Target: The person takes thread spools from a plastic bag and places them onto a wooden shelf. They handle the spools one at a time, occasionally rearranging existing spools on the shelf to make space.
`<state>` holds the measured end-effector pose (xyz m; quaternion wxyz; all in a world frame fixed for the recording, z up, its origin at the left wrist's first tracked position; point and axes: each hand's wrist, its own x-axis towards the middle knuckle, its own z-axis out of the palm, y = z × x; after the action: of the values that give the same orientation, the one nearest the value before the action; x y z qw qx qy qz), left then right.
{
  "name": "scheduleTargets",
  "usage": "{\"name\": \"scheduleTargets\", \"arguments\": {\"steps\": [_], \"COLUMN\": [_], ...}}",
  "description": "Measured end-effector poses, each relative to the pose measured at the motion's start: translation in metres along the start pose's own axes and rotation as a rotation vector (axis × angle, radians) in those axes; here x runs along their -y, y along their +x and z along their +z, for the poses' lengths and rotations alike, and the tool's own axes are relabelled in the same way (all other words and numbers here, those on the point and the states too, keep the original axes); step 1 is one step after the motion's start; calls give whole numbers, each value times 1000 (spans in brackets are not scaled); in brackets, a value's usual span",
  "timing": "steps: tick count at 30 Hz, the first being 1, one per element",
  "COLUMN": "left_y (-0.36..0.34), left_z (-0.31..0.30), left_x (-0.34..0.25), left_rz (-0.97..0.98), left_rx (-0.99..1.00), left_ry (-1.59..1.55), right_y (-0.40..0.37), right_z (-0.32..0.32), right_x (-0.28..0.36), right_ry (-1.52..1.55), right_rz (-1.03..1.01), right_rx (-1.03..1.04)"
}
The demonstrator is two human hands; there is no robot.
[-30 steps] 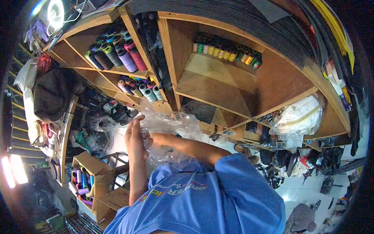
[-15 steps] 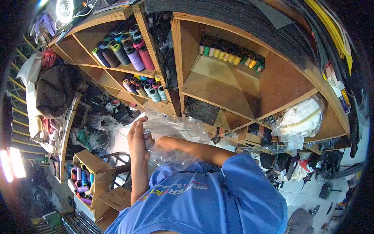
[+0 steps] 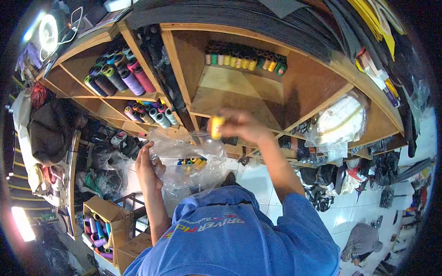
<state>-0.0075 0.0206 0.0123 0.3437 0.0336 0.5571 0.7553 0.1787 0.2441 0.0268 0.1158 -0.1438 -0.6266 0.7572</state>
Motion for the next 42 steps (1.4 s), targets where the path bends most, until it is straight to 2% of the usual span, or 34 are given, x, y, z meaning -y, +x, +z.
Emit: {"name": "scheduleTargets", "arguments": {"steps": [2, 4, 6, 7, 13, 15, 16, 17, 18, 20, 22, 25, 28, 30, 33, 36, 37, 39, 41, 42], "left_y": [5, 5, 10, 10, 3, -1, -2, -3, -4, -7, -8, -9, -6, -6, -3, -2, 1, 4, 6, 10], "left_z": [-2, 1, -1, -1, -1, -3, -7, -10, -10, -8, -9, -12, -13, -14, -14, -14, -13, -14, -10, -11], "left_x": [6, 4, 9, 10, 8, 8, 8, 9, 9, 11, 10, 11, 14, 12, 11, 8, 7, 9, 8, 12], "left_rz": [33, 45, 56, 63, 75, 64, 45, 25, 22, 15, 12, 15, 32, 30, 49, 31, 39, 46, 84, 116], "left_rx": [10, 30, 2, -17, -77, -85, -77, -70, -90, -131, -142, -128, -132, -120, -134, -132, -123, -121, -107, -149], "left_ry": [15, 21, 42, 57, 55, 54, 43, 33, 27, 20, 21, 17, -9, -4, 40, 34, 43, 72, 104, 121], "right_y": [6, 12, 22, 29, 74, 89, 99, 114, 115, 120, 108, 113, 110, 120, 118, 57, 47, 35, 42, 45], "right_z": [-59, -87, -116, -129, -180, -200, -227, -275, -277, -280, -218, -223, -220, -259, -268, -122, -101, -36, 15, 40], "right_x": [-13, 4, 9, 11, -10, -30, -49, -86, -89, -96, -57, -60, -59, -98, -122, -43, -39, -18, -34, -54], "right_ry": [-386, -54, -141, -224, -823, -899, -842, -675, -564, -750, -911, -1026, -929, -746, -446, -238, -79, -213, -539, -558], "right_rz": [-13, -200, -232, -154, -68, -52, -149, -358, -462, -321, -129, -52, -66, -413, -700, -158, -61, 95, -43, -97], "right_rx": [-504, -602, -762, -917, -1305, -1370, -1356, -1290, -1237, -1288, -1353, -1372, -1355, -1362, -1192, -672, -317, 338, 618, 568]}}
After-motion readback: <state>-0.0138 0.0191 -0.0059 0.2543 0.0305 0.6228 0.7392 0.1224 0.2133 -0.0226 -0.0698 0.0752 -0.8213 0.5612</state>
